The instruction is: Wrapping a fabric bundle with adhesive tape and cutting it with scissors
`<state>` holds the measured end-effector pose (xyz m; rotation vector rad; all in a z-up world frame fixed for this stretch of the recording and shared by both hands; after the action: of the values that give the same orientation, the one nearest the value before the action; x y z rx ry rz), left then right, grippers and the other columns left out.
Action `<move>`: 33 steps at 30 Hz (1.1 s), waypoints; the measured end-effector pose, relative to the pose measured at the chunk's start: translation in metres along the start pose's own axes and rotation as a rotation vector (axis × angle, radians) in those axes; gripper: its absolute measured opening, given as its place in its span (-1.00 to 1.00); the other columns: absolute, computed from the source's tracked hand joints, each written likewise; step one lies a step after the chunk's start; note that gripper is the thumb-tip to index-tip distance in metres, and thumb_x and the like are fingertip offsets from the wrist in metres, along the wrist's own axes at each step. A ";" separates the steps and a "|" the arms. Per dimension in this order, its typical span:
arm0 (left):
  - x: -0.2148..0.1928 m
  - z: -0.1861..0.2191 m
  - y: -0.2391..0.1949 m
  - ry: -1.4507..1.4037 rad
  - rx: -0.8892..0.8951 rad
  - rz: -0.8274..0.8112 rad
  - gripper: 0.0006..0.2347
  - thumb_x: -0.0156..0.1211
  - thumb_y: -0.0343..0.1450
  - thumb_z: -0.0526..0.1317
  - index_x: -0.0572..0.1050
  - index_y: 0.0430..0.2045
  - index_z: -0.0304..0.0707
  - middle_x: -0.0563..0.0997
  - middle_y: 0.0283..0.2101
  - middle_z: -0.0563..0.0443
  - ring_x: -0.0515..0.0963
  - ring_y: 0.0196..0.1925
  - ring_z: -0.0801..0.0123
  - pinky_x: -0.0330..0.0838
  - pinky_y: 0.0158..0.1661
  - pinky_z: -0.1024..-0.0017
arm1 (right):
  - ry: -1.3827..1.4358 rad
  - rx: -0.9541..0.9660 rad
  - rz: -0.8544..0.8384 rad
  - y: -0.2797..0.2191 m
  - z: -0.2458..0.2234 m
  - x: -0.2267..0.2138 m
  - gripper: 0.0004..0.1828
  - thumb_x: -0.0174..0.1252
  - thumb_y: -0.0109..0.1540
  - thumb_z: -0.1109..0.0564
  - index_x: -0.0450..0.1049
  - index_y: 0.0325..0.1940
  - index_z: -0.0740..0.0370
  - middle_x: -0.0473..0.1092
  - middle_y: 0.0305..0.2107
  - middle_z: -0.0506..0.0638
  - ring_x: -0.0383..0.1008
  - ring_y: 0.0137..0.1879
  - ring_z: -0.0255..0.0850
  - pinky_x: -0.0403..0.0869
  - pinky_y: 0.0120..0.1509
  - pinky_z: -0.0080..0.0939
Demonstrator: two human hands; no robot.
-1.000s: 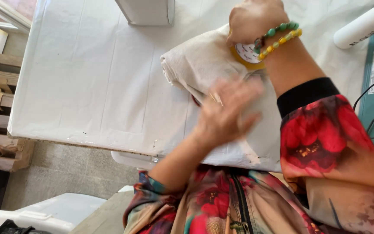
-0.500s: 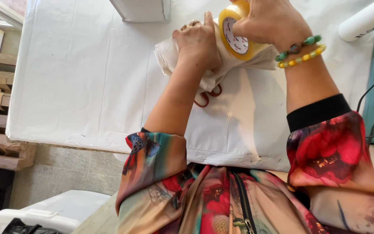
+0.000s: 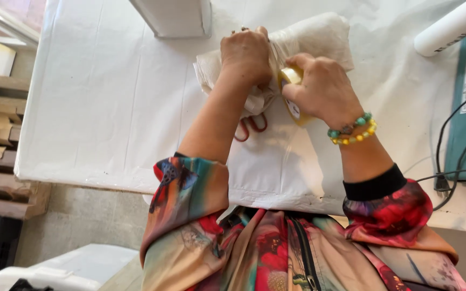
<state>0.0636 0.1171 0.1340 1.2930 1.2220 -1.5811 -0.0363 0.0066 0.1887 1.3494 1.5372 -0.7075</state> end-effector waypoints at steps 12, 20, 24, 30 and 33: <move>0.017 0.044 -0.038 0.011 0.322 0.261 0.02 0.41 0.22 0.28 -0.14 0.47 -0.01 0.11 0.48 -0.18 0.27 0.35 -0.10 0.09 0.23 -0.14 | 0.054 0.426 -0.249 -0.020 0.052 -0.009 -0.41 0.17 0.11 -0.06 0.56 0.22 0.07 0.54 -0.05 0.18 0.48 0.05 0.10 0.42 0.14 0.04; 0.062 -0.071 -0.109 -0.971 -0.055 0.663 -0.35 0.12 0.31 -0.12 0.13 0.38 -0.08 0.34 0.43 -0.13 0.40 0.40 -0.07 0.21 0.34 0.00 | 0.184 0.636 -0.374 -0.007 0.066 -0.007 -0.46 0.28 0.10 0.04 0.57 0.20 -0.05 0.52 0.01 0.02 0.49 0.06 -0.05 0.45 0.10 -0.11; 0.109 -0.057 -0.110 -0.587 -0.261 0.219 -0.20 0.22 0.26 0.03 -0.03 0.38 -0.16 0.44 0.21 -0.33 0.35 0.30 -0.19 0.00 0.21 -0.37 | 0.124 0.592 -0.365 0.010 0.079 -0.004 -0.57 0.34 0.06 0.04 0.66 0.03 -0.04 0.57 -0.16 -0.02 0.52 -0.05 -0.08 0.47 -0.05 -0.09; 0.128 -0.040 -0.108 -0.512 -0.280 0.442 0.10 0.35 0.10 0.15 -0.22 0.47 -0.29 0.41 0.29 -0.17 0.52 0.09 -0.18 0.40 -0.03 -0.12 | 0.169 0.632 -0.397 0.015 0.078 -0.003 -0.63 0.35 0.08 0.13 0.67 -0.01 0.05 0.57 -0.14 0.03 0.52 -0.05 -0.01 0.47 -0.04 -0.05; 0.124 -0.047 -0.112 -0.532 -0.279 0.305 0.00 0.23 0.17 -0.02 -0.27 0.49 -0.22 0.32 0.35 -0.21 0.47 0.15 -0.23 0.42 0.07 -0.07 | 0.152 0.651 -0.397 0.013 0.077 -0.005 -0.59 0.34 0.06 0.10 0.67 0.01 -0.01 0.57 -0.14 -0.02 0.50 -0.02 -0.06 0.45 0.00 -0.10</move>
<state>-0.0560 0.1953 0.0356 0.7661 0.8263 -1.3549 -0.0032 -0.0604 0.1647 1.5981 1.8019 -1.4771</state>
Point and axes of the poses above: each hand's wrist, its own y-axis towards the middle knuckle, its own x-axis out of the palm, z = x × y, the point moved 8 cm from there along y, towards the middle knuckle
